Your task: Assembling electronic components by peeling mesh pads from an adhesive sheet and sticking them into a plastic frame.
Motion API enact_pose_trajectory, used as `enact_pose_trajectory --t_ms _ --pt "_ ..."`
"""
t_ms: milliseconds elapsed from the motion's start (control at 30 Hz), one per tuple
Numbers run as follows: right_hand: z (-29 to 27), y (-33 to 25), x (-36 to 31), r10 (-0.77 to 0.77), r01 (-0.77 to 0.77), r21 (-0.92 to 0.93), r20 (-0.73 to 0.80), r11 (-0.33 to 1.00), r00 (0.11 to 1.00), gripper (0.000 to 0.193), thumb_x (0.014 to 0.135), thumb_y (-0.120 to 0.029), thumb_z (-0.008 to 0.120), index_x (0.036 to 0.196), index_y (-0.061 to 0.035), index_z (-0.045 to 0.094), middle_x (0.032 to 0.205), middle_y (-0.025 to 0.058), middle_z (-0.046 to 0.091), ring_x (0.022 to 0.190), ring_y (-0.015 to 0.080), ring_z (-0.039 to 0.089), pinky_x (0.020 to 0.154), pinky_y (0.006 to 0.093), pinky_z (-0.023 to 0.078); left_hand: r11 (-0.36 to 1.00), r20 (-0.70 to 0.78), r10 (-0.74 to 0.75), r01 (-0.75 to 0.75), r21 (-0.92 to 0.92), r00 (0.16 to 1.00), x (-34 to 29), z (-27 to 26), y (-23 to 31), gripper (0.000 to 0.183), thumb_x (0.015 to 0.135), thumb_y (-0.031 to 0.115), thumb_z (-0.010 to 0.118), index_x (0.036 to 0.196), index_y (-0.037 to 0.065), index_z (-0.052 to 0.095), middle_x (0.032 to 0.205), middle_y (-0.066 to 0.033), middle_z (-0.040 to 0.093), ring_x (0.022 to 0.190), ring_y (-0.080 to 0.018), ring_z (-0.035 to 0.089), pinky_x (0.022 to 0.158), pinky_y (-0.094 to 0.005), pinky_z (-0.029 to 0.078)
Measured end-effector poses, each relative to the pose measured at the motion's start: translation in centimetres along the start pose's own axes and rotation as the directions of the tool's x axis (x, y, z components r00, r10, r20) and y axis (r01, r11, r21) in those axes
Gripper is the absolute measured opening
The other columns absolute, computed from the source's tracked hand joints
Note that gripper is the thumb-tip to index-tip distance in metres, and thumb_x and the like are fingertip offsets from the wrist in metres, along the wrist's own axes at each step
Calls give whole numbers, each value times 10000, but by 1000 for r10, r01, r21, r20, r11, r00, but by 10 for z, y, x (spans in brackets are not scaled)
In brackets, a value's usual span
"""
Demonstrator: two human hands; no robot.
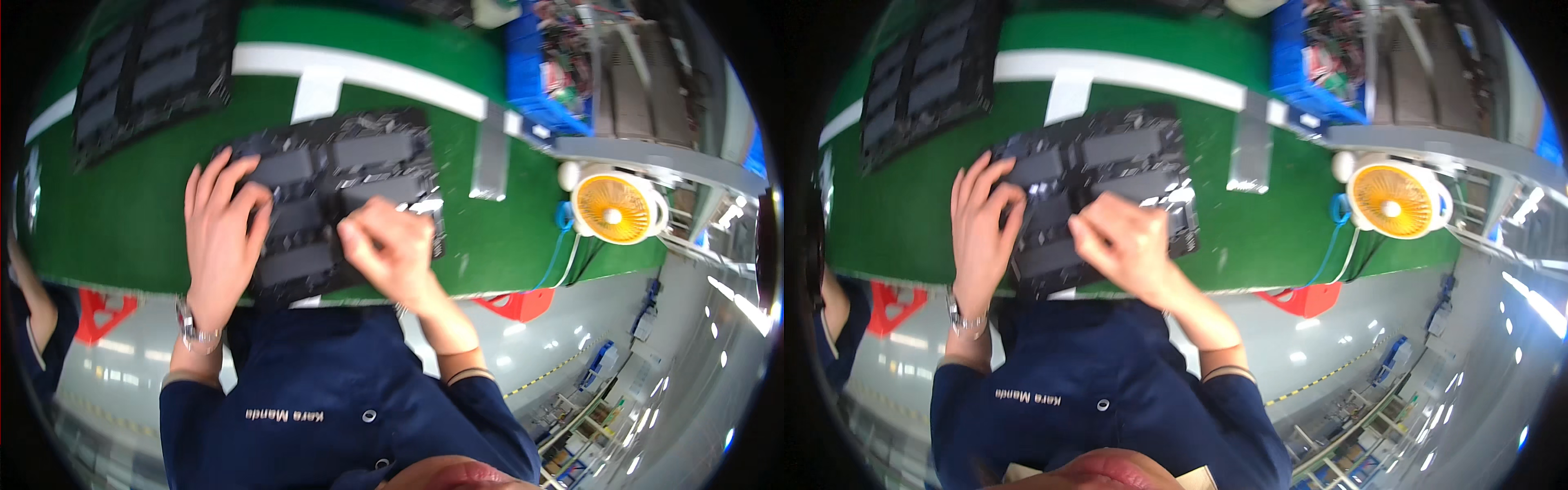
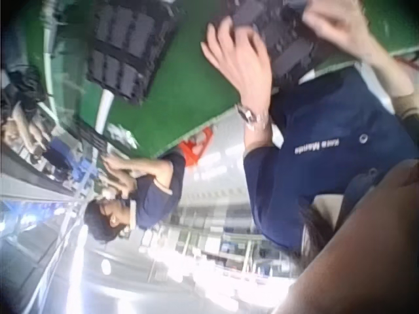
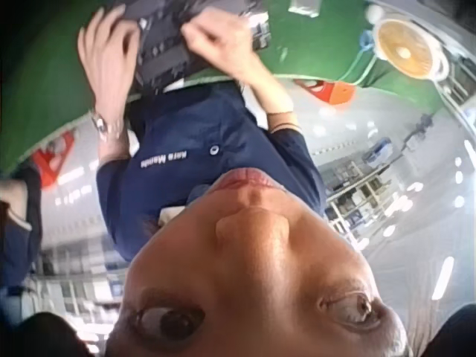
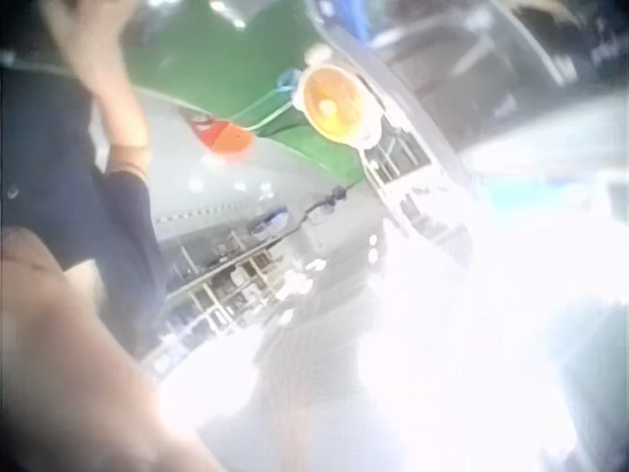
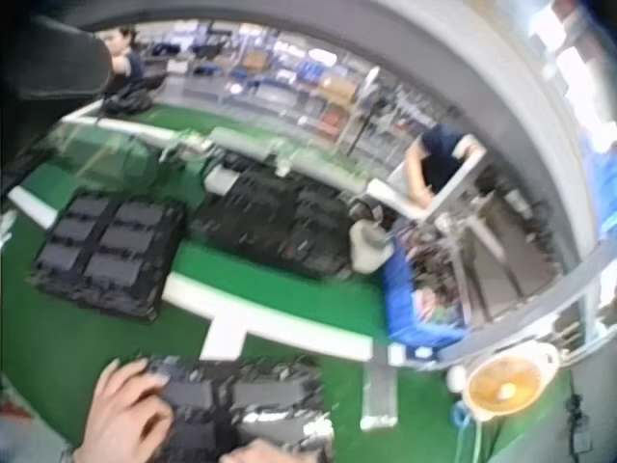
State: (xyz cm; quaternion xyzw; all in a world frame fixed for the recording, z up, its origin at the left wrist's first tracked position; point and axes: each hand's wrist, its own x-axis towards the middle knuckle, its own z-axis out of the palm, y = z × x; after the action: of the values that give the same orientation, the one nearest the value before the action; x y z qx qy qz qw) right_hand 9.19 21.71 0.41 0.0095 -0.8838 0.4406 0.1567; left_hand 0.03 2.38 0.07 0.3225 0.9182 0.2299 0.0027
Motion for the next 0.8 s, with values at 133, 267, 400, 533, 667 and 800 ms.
enact_pose_trajectory --t_ms 133,267,400,533,667,800 --pt "4 -3 -5 44 -44 34 -6 998 999 76 777 -24 656 722 0 610 599 64 527 456 165 486 429 284 366 997 33 -77 77 1 996 -3 -3 6 65 784 55 638 833 52 595 1204 -123 525 1252 -346 414 1075 -509 277" --pt "6 -1 -4 41 -40 49 -7 998 999 78 776 -15 654 719 -2 603 600 54 529 448 146 465 426 272 352 998 -68 -23 27 59 997 2 -2 7 86 774 45 642 840 50 586 1170 -124 535 1232 -343 431 1071 -516 280" --pt "4 2 -3 64 -64 47 -8 997 998 84 782 -17 653 719 1 601 599 57 522 455 149 469 429 274 354 992 -76 25 -15 122 997 5 0 7 101 764 29 638 839 45 572 1096 -112 545 1194 -326 464 1071 -519 278" --pt "3 11 0 102 -94 102 -75 990 992 90 791 -28 653 726 4 600 621 70 527 489 177 500 447 295 377 999 -41 49 -48 19 998 15 -1 8 117 747 10 633 830 44 558 996 -103 523 1152 -315 489 1077 -515 274" --pt "8 13 5 24 -14 63 -158 998 987 83 789 -63 663 742 -15 615 826 54 622 535 158 564 470 279 453 972 -15 -80 74 -222 997 1 5 9 102 752 -29 627 807 3 547 946 -98 495 959 -257 550 888 -412 432" --pt "-7 -1 4 36 -36 5 -125 999 992 119 783 -112 667 721 -24 615 957 36 654 523 137 575 457 272 457 942 20 -93 94 -323 995 -3 -5 16 108 744 -32 651 814 9 580 936 -93 491 895 -242 538 774 -356 445"
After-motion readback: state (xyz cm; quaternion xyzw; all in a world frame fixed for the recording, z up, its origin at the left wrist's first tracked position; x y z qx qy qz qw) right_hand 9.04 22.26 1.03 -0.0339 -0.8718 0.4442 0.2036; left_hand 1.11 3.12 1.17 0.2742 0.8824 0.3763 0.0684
